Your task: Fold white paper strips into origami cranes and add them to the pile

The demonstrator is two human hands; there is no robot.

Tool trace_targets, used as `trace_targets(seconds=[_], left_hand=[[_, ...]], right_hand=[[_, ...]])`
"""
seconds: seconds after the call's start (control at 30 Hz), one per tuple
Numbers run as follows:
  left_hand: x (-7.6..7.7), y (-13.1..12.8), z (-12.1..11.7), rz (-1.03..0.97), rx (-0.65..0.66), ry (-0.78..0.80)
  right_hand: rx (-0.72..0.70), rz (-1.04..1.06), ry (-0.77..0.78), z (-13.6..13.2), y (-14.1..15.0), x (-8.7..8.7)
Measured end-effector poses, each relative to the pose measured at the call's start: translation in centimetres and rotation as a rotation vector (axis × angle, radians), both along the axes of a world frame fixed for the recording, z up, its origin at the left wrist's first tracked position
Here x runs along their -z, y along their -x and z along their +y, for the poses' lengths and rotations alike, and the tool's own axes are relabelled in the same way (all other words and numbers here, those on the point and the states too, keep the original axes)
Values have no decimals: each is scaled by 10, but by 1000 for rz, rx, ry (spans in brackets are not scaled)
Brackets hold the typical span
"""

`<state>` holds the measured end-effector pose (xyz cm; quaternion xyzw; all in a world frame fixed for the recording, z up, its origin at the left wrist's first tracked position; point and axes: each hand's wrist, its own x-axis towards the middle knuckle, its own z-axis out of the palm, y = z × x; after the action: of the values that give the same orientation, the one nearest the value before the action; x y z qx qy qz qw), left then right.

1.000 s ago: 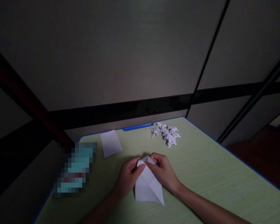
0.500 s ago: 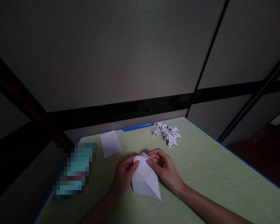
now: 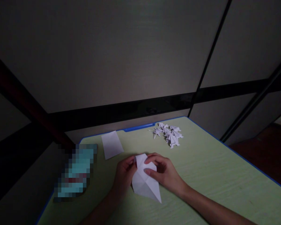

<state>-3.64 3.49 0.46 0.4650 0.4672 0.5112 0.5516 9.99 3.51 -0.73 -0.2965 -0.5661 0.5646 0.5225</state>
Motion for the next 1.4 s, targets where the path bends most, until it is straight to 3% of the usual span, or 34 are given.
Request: trace_targets(seconds=[0.2, 0.33, 0.67, 0.9, 1.07, 1.4], left_hand=[[0, -1, -4, 5, 34, -7], [0, -2, -6, 57, 96, 10], [0, -2, -8, 58, 132, -11], [4, -1, -10, 151, 86, -61], [5, 0, -12, 296, 52, -161], [5, 2, -13, 577, 80, -537]], right_hand=[[-3, -22, 200, 2, -2, -4], [44, 79, 260, 4, -2, -1], [-45, -9, 271, 7, -5, -2], [-61, -72, 260, 9, -7, 1], [-98, -64, 278, 9, -8, 2], [-142, 51, 326, 11, -9, 7]])
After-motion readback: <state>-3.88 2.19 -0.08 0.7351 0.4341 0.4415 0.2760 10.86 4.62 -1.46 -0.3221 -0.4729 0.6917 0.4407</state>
